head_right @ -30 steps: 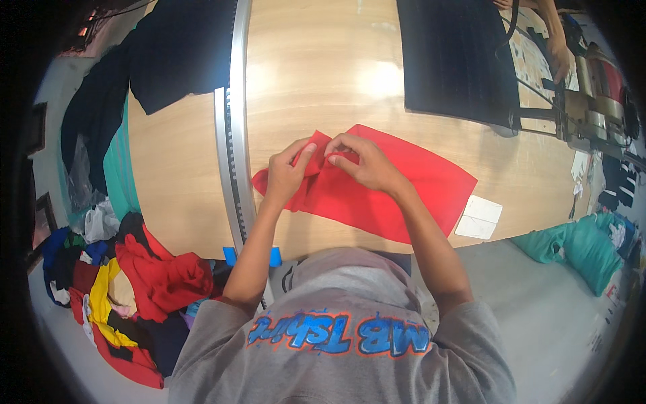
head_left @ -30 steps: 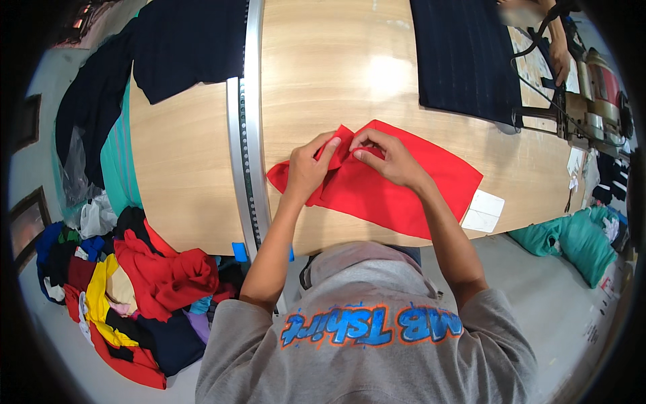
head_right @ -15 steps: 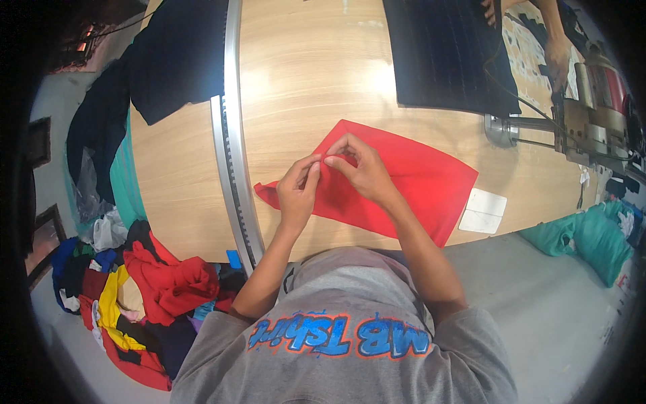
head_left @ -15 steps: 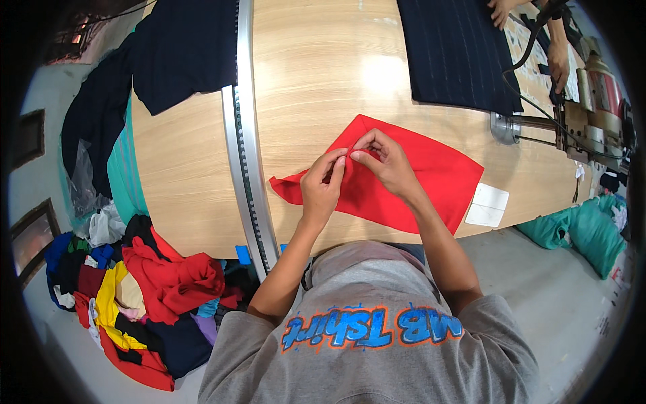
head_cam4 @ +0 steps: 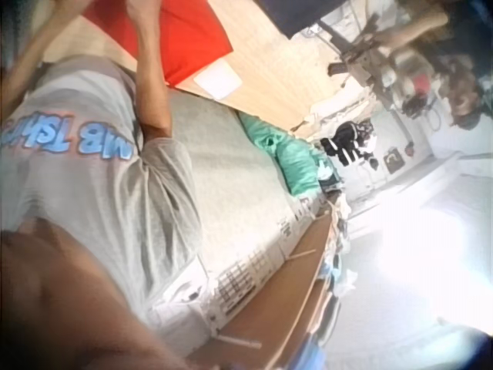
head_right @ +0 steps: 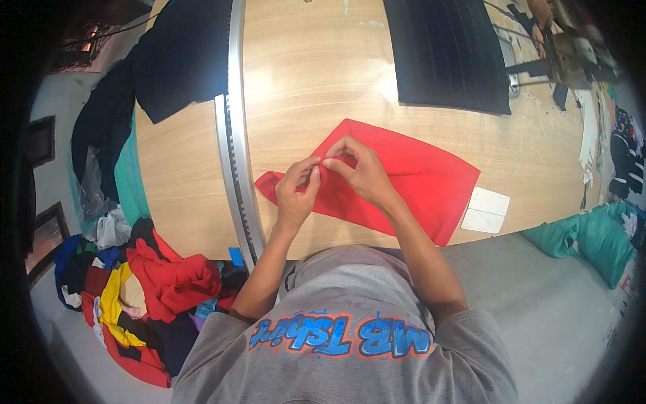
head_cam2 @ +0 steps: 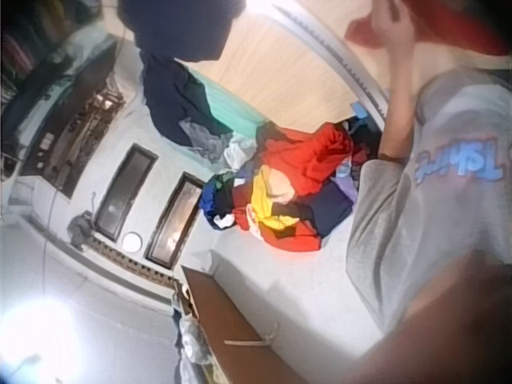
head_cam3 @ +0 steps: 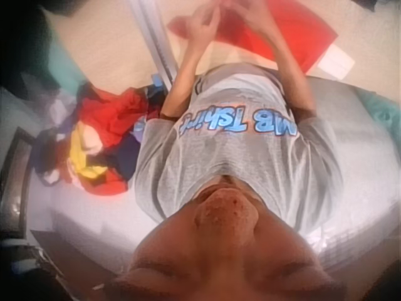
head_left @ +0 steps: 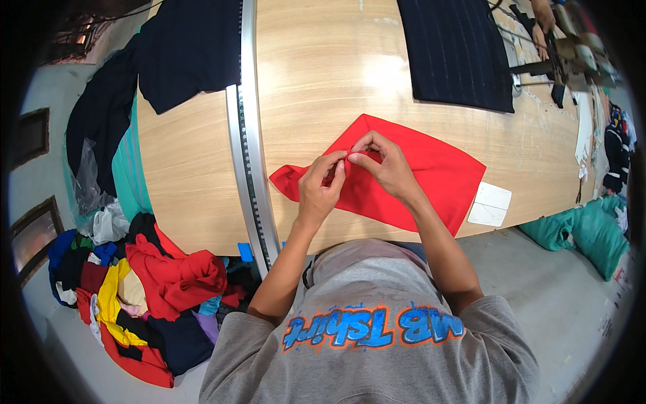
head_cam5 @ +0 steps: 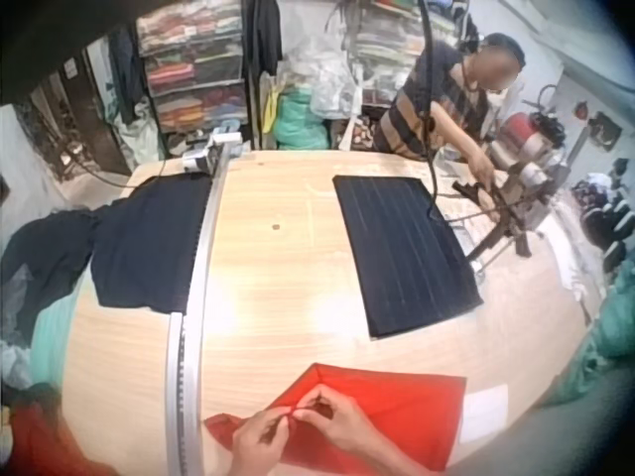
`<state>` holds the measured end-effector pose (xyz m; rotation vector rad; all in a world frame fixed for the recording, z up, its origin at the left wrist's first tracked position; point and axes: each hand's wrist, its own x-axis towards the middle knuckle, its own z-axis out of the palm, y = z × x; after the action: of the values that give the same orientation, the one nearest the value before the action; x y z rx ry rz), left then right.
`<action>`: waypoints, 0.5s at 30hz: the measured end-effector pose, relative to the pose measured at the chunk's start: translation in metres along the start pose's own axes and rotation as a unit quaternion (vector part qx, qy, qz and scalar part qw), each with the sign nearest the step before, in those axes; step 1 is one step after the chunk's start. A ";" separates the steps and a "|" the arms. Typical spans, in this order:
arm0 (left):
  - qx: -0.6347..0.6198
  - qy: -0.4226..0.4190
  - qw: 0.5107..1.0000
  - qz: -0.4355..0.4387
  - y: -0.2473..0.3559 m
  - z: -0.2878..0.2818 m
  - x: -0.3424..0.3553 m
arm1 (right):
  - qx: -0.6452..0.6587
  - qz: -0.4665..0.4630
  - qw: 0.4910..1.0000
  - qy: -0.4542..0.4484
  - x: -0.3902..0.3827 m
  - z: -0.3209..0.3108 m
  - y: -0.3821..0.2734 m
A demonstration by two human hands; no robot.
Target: The person folds a red fabric piece on a table, aligns a white paper template on it, and uses scissors to cut the fabric into rectangular strips. The cut pieces remain on the table.
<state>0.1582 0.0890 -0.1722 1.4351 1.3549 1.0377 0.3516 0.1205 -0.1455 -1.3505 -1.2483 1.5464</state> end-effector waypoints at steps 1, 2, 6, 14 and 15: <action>0.026 -0.014 0.999 0.019 0.000 -0.004 0.001 | 0.000 -0.004 1.000 0.000 0.000 0.000 0.001; 0.052 -0.029 0.997 0.039 0.003 -0.008 0.003 | -0.021 -0.010 1.000 -0.003 0.000 -0.001 0.000; 0.083 -0.027 0.990 0.107 0.011 -0.014 0.015 | -0.121 -0.032 0.992 -0.007 -0.002 -0.004 -0.007; 0.061 -0.064 0.995 0.036 0.027 -0.027 0.015 | -0.419 -0.034 0.901 -0.103 -0.021 -0.068 -0.011; 0.080 -0.053 0.994 0.057 0.042 -0.032 0.015 | -0.442 -0.027 0.890 -0.108 -0.027 -0.090 -0.004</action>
<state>0.1398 0.1050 -0.1229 1.6792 1.3152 0.9288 0.4442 0.1142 -0.1329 -1.6665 -2.2765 1.1149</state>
